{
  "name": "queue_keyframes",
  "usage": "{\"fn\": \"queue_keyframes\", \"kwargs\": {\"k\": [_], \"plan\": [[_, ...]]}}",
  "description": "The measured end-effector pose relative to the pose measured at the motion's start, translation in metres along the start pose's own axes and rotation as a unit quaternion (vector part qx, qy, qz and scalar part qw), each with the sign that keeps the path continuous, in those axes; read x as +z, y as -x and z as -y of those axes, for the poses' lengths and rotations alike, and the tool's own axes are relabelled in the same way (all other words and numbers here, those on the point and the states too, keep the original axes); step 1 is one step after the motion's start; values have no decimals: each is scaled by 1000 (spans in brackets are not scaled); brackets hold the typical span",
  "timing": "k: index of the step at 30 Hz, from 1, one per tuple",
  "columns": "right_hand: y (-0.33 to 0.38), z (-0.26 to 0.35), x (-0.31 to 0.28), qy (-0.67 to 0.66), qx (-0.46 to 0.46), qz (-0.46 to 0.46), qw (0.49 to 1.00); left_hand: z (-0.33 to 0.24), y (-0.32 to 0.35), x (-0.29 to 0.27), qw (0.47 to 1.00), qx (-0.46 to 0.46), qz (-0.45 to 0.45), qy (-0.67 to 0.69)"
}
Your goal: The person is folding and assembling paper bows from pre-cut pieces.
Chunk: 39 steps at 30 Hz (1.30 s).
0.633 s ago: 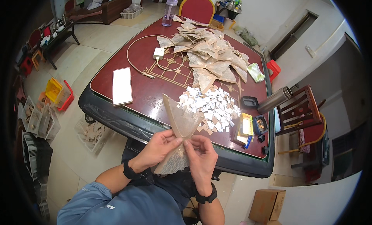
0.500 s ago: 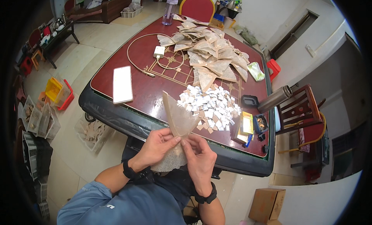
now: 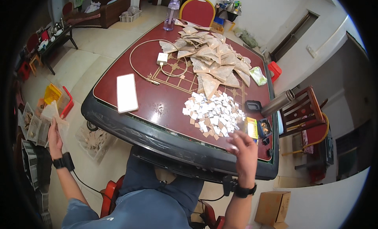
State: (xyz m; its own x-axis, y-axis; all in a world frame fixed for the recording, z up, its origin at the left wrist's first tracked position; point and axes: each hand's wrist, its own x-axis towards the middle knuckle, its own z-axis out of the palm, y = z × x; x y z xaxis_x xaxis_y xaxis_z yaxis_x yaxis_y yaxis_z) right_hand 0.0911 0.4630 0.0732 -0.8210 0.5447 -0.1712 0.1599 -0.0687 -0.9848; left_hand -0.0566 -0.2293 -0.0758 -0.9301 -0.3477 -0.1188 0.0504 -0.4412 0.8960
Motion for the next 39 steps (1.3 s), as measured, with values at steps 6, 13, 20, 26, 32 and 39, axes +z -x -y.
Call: {"fn": "queue_keyframes", "kwargs": {"k": [6,13,20,26,32,39], "plan": [[-114,50,27,25,-42,14,999,50,-42,-34,979,-105,-159,-72],[-232,38,89,-22,39,-2,999,7,58,131,958,-61,228,161],[-342,14,79,199,74,-132,968,46,68,197,904,-235,303,192],[-452,-66,46,47,77,-32,995,57,73,231,895,-269,322,151],[-485,-87,100,-45,50,-197,978,73,82,249,873,-301,350,158],[-369,10,91,-137,78,-184,970,79,104,263,850,-316,393,152]]}}
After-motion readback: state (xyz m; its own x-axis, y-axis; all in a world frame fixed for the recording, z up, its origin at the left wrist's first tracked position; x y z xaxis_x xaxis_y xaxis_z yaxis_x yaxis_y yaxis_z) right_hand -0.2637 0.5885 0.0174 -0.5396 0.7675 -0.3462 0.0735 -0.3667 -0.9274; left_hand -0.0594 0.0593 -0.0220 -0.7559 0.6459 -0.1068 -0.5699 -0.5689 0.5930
